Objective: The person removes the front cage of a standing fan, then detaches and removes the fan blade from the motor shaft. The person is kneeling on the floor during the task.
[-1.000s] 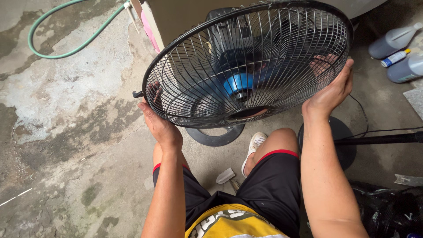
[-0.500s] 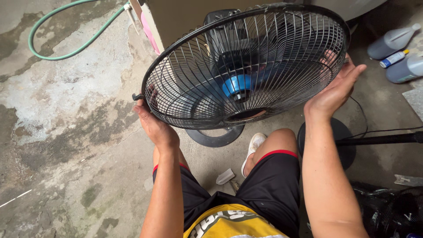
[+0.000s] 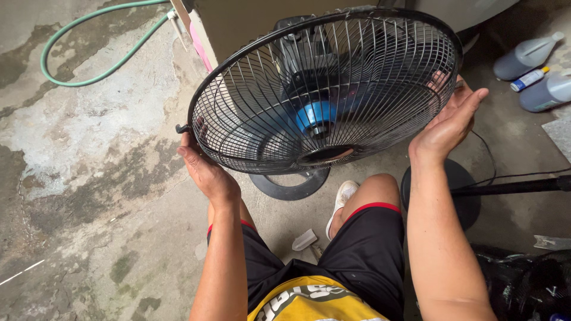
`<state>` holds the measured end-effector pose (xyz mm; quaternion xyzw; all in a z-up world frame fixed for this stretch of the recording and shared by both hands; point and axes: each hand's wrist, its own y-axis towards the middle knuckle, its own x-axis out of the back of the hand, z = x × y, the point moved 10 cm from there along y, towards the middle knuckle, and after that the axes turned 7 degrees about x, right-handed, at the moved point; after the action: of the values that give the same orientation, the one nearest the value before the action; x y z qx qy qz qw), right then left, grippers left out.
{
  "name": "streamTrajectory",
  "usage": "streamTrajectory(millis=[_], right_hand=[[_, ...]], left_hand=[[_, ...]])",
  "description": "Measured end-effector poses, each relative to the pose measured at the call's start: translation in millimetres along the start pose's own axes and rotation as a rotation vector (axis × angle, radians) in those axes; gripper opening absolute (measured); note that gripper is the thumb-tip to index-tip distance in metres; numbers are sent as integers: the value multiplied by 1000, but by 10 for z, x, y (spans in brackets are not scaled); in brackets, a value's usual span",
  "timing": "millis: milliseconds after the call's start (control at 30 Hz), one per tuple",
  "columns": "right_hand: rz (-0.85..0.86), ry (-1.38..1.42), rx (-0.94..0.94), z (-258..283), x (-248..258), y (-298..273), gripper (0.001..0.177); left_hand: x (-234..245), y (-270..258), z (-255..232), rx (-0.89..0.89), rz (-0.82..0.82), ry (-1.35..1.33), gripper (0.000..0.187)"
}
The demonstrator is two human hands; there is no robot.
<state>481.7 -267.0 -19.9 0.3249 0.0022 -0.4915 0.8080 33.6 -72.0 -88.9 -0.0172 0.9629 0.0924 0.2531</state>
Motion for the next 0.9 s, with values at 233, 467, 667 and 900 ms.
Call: streamTrajectory(millis=[233,467,667,900], right_hand=[[26,95,-10,-2,-22,-19,64],[-9,43,-21,4,24,-28,68],[-7,-17,-38,-1,68,-64,74],[-40,-92,-83,139,252,-29,80]], left_hand=[[64,-34,-22,1,-33,56,72],[88,-93,-72,-3,-29,82,72],[260,-121,29,-4,-70,87,69],[42,586,-1631,-566,-4,388,46]])
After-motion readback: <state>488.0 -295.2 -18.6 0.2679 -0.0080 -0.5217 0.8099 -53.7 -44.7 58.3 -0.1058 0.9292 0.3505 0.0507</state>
